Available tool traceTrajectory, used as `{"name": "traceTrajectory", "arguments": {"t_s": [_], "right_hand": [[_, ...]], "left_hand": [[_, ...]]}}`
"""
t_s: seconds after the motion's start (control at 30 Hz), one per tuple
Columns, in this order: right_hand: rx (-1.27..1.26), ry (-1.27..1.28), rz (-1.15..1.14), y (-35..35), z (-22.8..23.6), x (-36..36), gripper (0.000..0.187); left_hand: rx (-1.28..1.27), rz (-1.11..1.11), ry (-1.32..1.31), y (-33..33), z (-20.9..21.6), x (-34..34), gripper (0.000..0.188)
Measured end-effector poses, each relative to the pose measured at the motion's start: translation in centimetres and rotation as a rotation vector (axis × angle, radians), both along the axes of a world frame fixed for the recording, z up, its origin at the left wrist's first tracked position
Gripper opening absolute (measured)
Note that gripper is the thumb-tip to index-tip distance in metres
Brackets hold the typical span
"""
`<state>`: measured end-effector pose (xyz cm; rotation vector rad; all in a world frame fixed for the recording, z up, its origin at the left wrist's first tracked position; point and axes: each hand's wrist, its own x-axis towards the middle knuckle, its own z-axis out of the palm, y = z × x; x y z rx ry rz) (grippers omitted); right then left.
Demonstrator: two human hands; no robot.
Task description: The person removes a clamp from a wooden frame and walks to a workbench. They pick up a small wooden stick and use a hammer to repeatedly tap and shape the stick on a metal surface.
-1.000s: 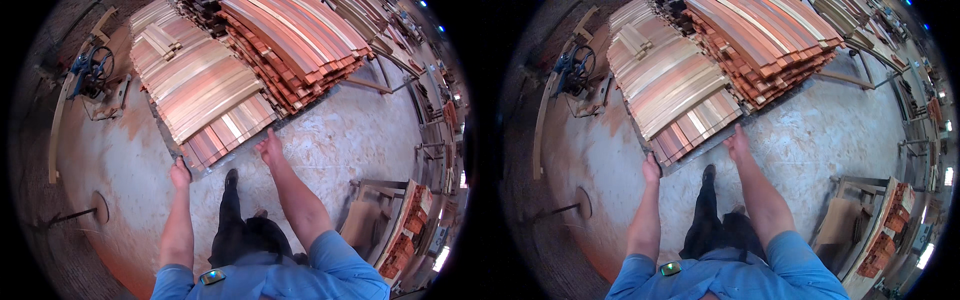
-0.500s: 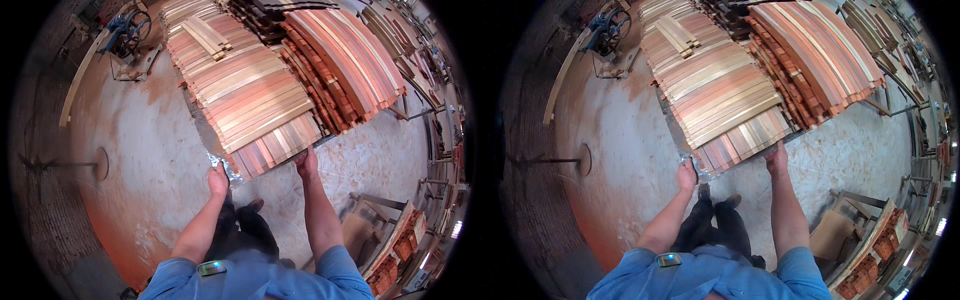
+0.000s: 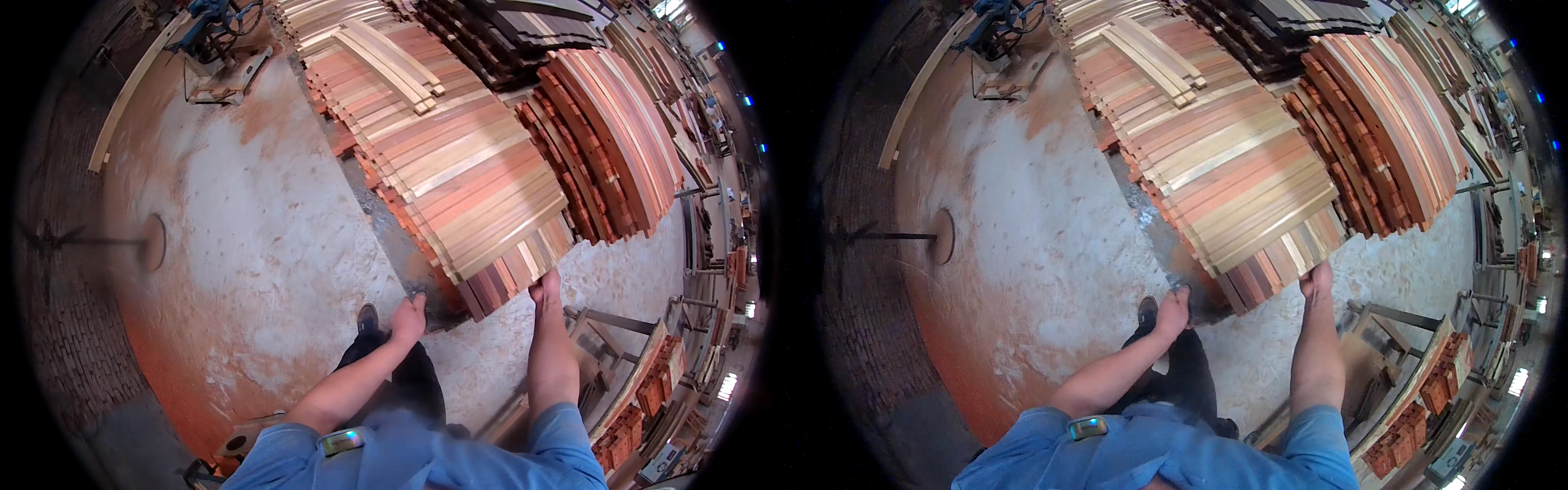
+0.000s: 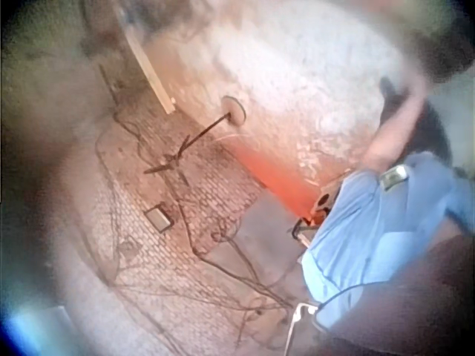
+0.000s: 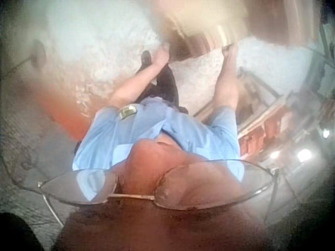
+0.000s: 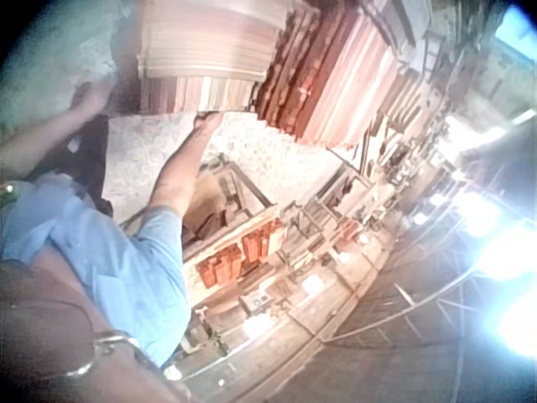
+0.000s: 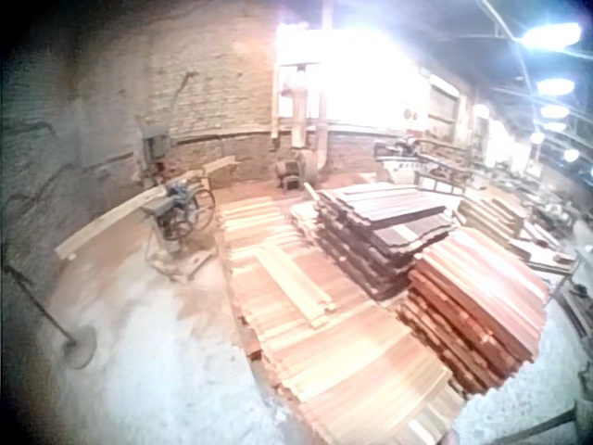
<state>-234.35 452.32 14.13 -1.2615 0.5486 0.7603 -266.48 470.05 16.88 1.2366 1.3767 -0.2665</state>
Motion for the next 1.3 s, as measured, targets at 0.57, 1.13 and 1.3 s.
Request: {"name": "traceTrajectory", "arguments": {"t_s": [0.57, 1.13, 1.3], "right_hand": [[-0.123, 0.097, -0.038, 2.0, 3.1, 0.7, 0.037], [-0.366, 0.1, -0.166, -3.1, 2.2, -2.2, 0.027], [-0.54, 0.172, -0.269, -3.7, 8.7, -12.3, 0.027]], "left_hand": [[-0.295, -0.437, -0.034, 4.0, 3.4, 0.2, 0.071], [0.049, -0.666, -0.15, 27.8, 7.6, -3.3, 0.049], [0.336, -0.673, -0.339, 37.2, 12.9, 2.0, 0.041]]}}
